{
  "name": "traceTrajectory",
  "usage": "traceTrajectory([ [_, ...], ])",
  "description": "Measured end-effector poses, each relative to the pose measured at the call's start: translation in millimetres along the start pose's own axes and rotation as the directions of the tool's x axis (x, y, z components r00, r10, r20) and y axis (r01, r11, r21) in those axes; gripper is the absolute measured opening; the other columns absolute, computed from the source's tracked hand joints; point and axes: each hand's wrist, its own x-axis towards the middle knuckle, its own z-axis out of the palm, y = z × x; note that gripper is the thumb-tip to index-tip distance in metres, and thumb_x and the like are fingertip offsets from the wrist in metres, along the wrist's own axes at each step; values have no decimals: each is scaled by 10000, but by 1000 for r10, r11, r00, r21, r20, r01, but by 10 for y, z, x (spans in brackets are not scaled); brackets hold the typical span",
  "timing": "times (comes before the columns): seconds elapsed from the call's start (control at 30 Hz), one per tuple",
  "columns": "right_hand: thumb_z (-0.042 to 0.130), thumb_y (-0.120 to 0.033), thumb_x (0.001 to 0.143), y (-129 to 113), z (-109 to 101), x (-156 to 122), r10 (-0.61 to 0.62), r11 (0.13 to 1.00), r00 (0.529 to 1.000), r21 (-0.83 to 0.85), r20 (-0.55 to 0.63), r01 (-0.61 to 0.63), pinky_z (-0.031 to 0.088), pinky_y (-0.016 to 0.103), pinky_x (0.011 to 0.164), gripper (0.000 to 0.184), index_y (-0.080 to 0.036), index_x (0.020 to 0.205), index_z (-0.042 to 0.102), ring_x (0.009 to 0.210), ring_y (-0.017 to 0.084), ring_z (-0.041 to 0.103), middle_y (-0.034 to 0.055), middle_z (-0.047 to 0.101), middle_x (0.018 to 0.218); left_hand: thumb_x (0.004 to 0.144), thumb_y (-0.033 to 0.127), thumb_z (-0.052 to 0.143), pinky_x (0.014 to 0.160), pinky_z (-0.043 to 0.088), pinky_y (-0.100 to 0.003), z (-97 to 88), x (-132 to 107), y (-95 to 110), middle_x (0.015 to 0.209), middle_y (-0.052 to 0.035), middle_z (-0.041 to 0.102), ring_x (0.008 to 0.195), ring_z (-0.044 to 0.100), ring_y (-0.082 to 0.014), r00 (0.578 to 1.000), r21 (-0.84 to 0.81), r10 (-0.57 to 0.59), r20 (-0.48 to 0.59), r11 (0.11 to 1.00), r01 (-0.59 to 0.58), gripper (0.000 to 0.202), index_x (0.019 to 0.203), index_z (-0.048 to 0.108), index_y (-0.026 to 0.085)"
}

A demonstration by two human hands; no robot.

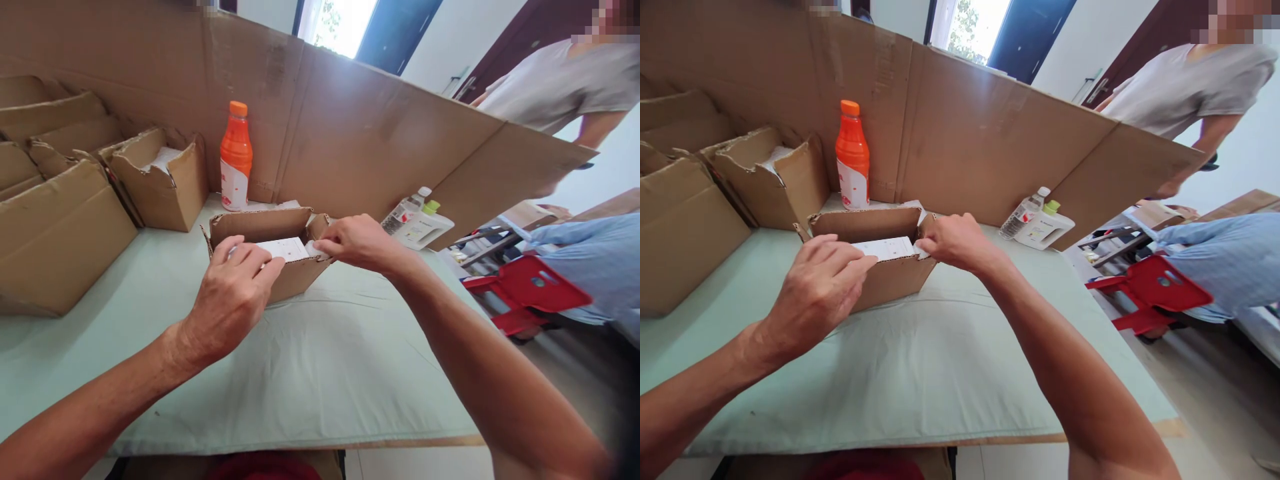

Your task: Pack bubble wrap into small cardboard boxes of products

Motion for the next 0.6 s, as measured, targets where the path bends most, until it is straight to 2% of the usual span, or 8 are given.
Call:
traceTrajectory([
  [0.07, 528, -294, 901, 178, 86, -159, 93, 983, 973, 177, -210, -55, 345, 307, 630, 299, -188, 673, 689, 616, 139, 539, 10, 682, 681, 888, 62, 609, 1088, 477, -575, -91, -130, -25, 1193, -150, 687, 1185, 632, -326, 996, -60, -58, -63, 997, 54, 380, 1259, 615, 143],
  [0.13, 548, -334, 891, 365, 285, -331, 202, 929, 917, 363, -345, -68, 419, 310, 656, 254, -184, 845, 748, 679, 161, 595, 35, 739, 796, 880, 108, 657, 1144, 443, -568, -158, -360, -35, 1347, -145, 614, 1312, 562, -333, 971, -148, -212, -110, 970, 195, 547, 1402, 531, 208],
  [0.2, 604, -390, 857, 480, 597, -450, 255, 849, 911, 525, -324, -50, 485, 324, 695, 339, -176, 1084, 736, 768, 189, 653, 74, 769, 963, 902, 184, 657, 1136, 465, -550, -156, -647, -18, 1420, -125, 565, 1312, 568, -316, 893, -268, -448, -39, 866, 422, 627, 1487, 453, 275],
  [0.27, 653, -431, 819, 471, 958, -476, 235, 743, 949, 668, -211, -35, 529, 332, 713, 519, -179, 1273, 650, 901, 222, 695, 115, 743, 1172, 928, 277, 634, 1090, 511, -543, -75, -903, 21, 1488, -127, 513, 1293, 586, -310, 767, -381, -622, 157, 679, 628, 673, 1546, 369, 305],
  [0.33, 667, -465, 813, 359, 1270, -416, 165, 631, 980, 776, -115, -15, 550, 328, 713, 578, -183, 1314, 598, 1018, 252, 700, 137, 703, 1279, 929, 331, 622, 1078, 522, -536, 57, -1038, 61, 1535, -137, 467, 1314, 572, -303, 658, -457, -671, 341, 493, 740, 721, 1575, 304, 300],
  [0.4, 641, -484, 834, 229, 1462, -324, 135, 534, 985, 846, -103, 15, 560, 330, 725, 528, -171, 1256, 602, 1049, 262, 697, 142, 716, 1242, 907, 336, 633, 1091, 513, -520, 213, -1014, 82, 1543, -145, 452, 1359, 529, -299, 599, -513, -691, 405, 371, 774, 752, 1575, 292, 272],
  [0.5, 599, -455, 854, 185, 1535, -312, 224, 485, 966, 874, -130, 5, 568, 353, 760, 410, -154, 1129, 630, 984, 253, 708, 137, 748, 1126, 869, 303, 640, 1087, 515, -490, 462, -789, 95, 1509, -155, 484, 1362, 525, -288, 574, -580, -718, 393, 291, 761, 754, 1549, 323, 224],
  [0.6, 606, -459, 851, 349, 1524, -615, 382, 513, 914, 854, -140, -84, 575, 385, 752, 353, -158, 1029, 653, 869, 246, 714, 120, 769, 1016, 831, 267, 630, 1095, 506, -516, 665, -602, 193, 1497, -186, 509, 1362, 534, -307, 625, -630, -656, 423, 283, 723, 777, 1541, 330, 170],
])
